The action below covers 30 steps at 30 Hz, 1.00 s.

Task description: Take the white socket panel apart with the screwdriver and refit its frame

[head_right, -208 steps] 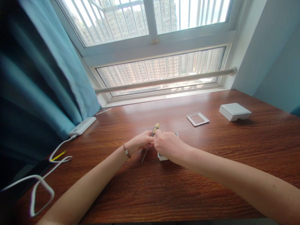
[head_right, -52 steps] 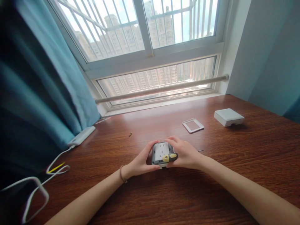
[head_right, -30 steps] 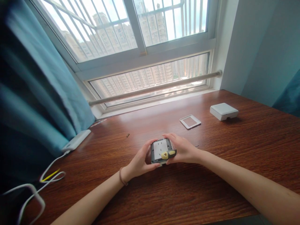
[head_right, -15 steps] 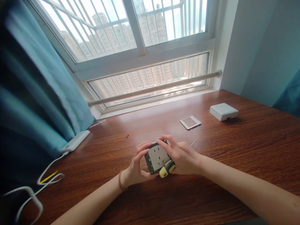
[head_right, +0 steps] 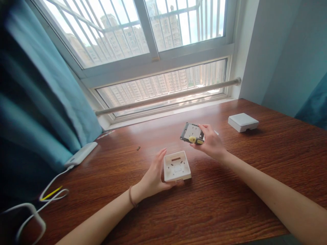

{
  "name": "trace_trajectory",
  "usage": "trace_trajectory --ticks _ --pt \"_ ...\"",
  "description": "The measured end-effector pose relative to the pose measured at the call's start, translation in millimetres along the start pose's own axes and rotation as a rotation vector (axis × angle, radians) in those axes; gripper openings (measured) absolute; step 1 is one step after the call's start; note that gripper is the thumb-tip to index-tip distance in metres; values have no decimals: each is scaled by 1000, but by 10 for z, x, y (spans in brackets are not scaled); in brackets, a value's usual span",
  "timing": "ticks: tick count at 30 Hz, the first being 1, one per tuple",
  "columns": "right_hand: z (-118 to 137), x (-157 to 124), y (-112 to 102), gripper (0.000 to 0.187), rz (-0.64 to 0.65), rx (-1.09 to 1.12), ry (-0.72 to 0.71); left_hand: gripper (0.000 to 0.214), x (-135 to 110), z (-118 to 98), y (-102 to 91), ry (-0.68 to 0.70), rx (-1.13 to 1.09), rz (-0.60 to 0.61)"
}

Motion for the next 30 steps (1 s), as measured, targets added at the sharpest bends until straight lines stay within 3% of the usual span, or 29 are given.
trace_trajectory --ticks 3,7,12,17,21,25,27,30 --pt "-149 8 67 74 -12 -63 64 74 -31 -166 -43 121 198 -29" --pt "-120 -22 102 76 -1 -102 57 34 -105 -437 40 364 335 51" --pt "-13 -49 96 75 7 -118 29 29 -104 -539 87 442 357 112" --pt "-29 -42 96 77 -1 -121 29 35 -100 -478 50 415 277 118" --pt "-76 -34 90 77 -5 -129 46 46 -115 -333 -139 274 1 -127" --pt "-92 -36 84 77 -9 -130 63 42 -107 68 -316 -166 -538 -431" --pt "-75 -39 84 76 -7 -129 59 42 -88 234 -299 -351 -860 -499" --pt "-47 -43 86 76 1 -124 56 56 0 290 -262 -429 -1202 -479"
Point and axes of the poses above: each hand's wrist, its own x-axis towards the middle knuckle, its own y-axis out of the palm, z = x × y, the point moved 7 cm from there along x, towards the middle knuckle, and after that the axes turned 1 degree about -x, right-handed, at the moved point
